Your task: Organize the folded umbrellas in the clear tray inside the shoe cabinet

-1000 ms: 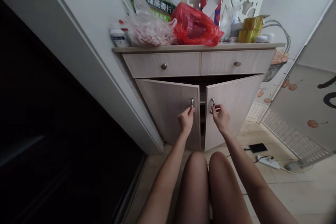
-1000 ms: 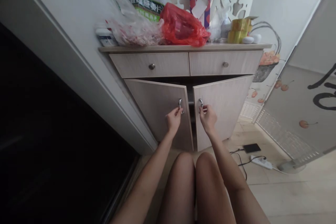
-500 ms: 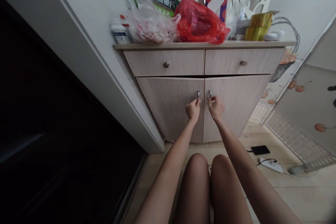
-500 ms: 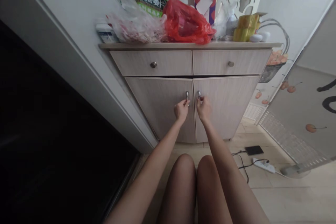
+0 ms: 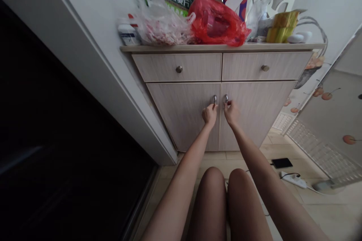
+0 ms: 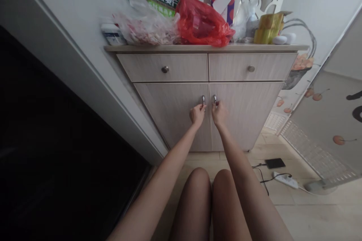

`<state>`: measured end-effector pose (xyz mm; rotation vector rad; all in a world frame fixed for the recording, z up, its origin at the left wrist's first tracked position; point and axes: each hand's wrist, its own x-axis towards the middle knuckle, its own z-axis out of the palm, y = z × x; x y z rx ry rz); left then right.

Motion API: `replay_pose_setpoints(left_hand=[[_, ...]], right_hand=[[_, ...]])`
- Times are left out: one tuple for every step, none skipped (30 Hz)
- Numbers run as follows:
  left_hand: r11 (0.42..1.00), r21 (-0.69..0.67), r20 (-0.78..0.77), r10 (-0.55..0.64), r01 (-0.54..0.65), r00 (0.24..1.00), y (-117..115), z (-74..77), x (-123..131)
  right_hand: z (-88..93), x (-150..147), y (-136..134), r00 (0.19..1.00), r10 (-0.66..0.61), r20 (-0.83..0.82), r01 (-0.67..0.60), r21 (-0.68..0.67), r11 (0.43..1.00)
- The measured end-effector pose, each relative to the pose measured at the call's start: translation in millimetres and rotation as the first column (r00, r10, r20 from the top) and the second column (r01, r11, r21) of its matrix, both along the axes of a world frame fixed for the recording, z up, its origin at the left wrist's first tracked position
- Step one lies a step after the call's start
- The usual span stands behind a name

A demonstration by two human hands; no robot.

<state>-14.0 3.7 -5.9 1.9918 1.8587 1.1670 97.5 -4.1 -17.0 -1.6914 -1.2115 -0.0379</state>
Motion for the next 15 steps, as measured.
replay_pose_setpoints(left_hand=[[1.0,0.001,-0.004,0.004,-0.004,1.0,1.0,0.2,0.4],[1.0,0.001,-0.006,0.005,-0.005,1.0,1.8,0.5,0.8],[1.0,0.001,-0.006,0.004,-0.004,1.0,2.5,0.8,1.2],[1.0,-0.001,-0.005,0.003,-0.003,1.0,3.1,1.2,1.5],[1.0,-0.003,-0.005,0.002,-0.002,1.0,3.7,1.6,1.8],[1.0,-0.006,-0.005,0.0,0.0,1.0,4.2,1.9,2.1],[1.0,-0.008,-0.004,-0.001,0.001,1.0,4.8,2.0,2.3],[1.0,-0.008,-0.004,-0.001,0.001,1.0,5.4,2.0,2.7],[1.0,-0.009,-0.003,-0.003,0.003,1.0,6.2,1.8,3.0],[1.0,-0.009,-0.002,-0.006,0.006,1.0,7.0,1.4,3.5],[1.0,-0.007,-0.001,-0.009,0.009,1.0,7.8,0.8,4.0],[1.0,-0.004,-0.001,-0.011,0.011,1.0,8.5,0.1,4.5],[1.0,-0.003,-0.002,-0.012,0.012,1.0,9.2,-0.4,5.0],[1.0,0.0,-0.005,-0.011,0.011,1.0,9.8,-0.7,5.4],[1.0,0.003,-0.012,-0.009,0.01,1.0,10.3,-0.6,5.5]], right_hand=[[0.5,-0.1,0.9,1.0,0.001,0.002,-0.001,-0.003,1.0],[1.1,-0.2,1.7,1.0,0.001,0.004,-0.001,-0.01,1.0],[1.6,-0.2,2.4,1.0,-0.001,0.005,0.001,-0.021,1.0],[2.1,-0.2,3.0,1.0,-0.005,0.006,0.005,-0.034,0.999],[2.3,-0.2,3.5,1.0,-0.008,0.007,0.008,-0.046,0.999],[2.4,-0.2,4.0,1.0,-0.01,0.005,0.01,-0.053,0.999],[2.2,-0.1,4.5,1.0,-0.008,0.0,0.008,-0.053,0.999],[1.8,-0.1,5.0,1.0,-0.002,-0.005,0.002,-0.047,0.999],[1.0,0.0,5.6,1.0,0.005,-0.012,-0.006,-0.037,0.999],[0.1,0.1,6.2,1.0,0.012,-0.02,-0.013,-0.025,1.0],[-1.0,0.1,6.8,1.0,0.018,-0.026,-0.018,-0.011,1.0],[-2.1,0.1,7.3,0.999,0.021,-0.029,-0.021,0.002,1.0],[-3.0,0.0,7.7,0.999,0.023,-0.029,-0.023,0.012,1.0],[-3.6,-0.1,7.9,0.999,0.023,-0.027,-0.023,0.018,1.0],[-3.8,-0.2,7.8,0.999,0.023,-0.024,-0.023,0.018,1.0]])
